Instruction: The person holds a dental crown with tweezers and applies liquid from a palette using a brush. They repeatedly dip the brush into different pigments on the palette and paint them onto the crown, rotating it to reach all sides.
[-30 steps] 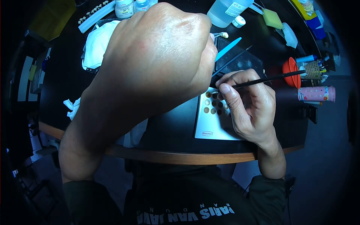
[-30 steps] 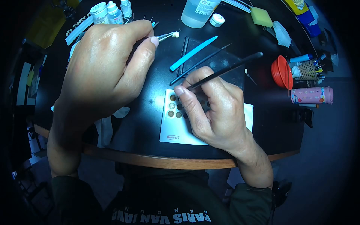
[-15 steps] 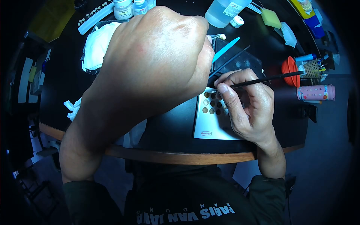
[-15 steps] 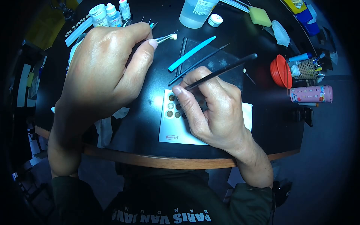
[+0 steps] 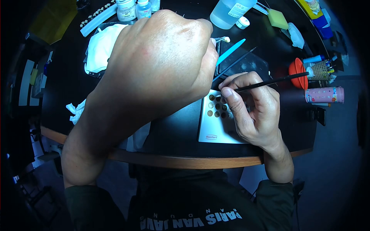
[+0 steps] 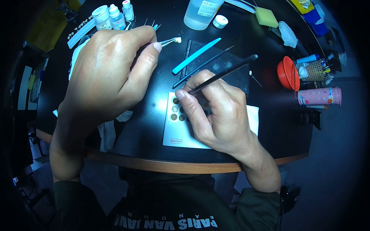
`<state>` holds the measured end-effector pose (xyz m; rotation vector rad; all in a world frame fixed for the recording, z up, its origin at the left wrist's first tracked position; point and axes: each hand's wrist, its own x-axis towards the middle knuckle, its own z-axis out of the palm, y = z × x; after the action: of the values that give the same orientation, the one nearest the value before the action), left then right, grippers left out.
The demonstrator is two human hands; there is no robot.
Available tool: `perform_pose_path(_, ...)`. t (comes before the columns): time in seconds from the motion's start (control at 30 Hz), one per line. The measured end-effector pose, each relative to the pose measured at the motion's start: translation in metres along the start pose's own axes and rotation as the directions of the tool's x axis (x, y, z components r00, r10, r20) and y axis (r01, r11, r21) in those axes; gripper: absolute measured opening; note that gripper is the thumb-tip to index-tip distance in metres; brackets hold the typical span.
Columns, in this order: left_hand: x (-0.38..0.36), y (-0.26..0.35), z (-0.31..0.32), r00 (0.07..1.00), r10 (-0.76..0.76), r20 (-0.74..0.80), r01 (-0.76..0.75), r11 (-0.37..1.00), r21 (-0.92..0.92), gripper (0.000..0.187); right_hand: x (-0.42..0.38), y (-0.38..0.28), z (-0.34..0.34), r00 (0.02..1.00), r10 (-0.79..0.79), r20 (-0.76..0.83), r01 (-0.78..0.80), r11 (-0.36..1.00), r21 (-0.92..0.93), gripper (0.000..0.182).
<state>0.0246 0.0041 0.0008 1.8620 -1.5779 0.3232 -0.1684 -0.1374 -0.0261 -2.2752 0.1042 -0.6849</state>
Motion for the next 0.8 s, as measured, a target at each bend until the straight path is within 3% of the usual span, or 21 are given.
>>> perform_pose_path(0.33,0.0021,0.0031,-0.0026,0.996,-0.068,0.065,0.070,0.997,-0.029,0.014,0.0008,0.0001,0.0007,1.000,-0.007,-0.004,0.007,1.000,0.009,0.008)
perform_pose_path(0.8,0.0021,0.0027,-0.0015,0.998,-0.045,0.032,0.046,0.998,-0.044,0.018,0.0010,-0.0009,-0.0002,1.000,-0.024,0.013,0.025,0.999,-0.030,0.008)
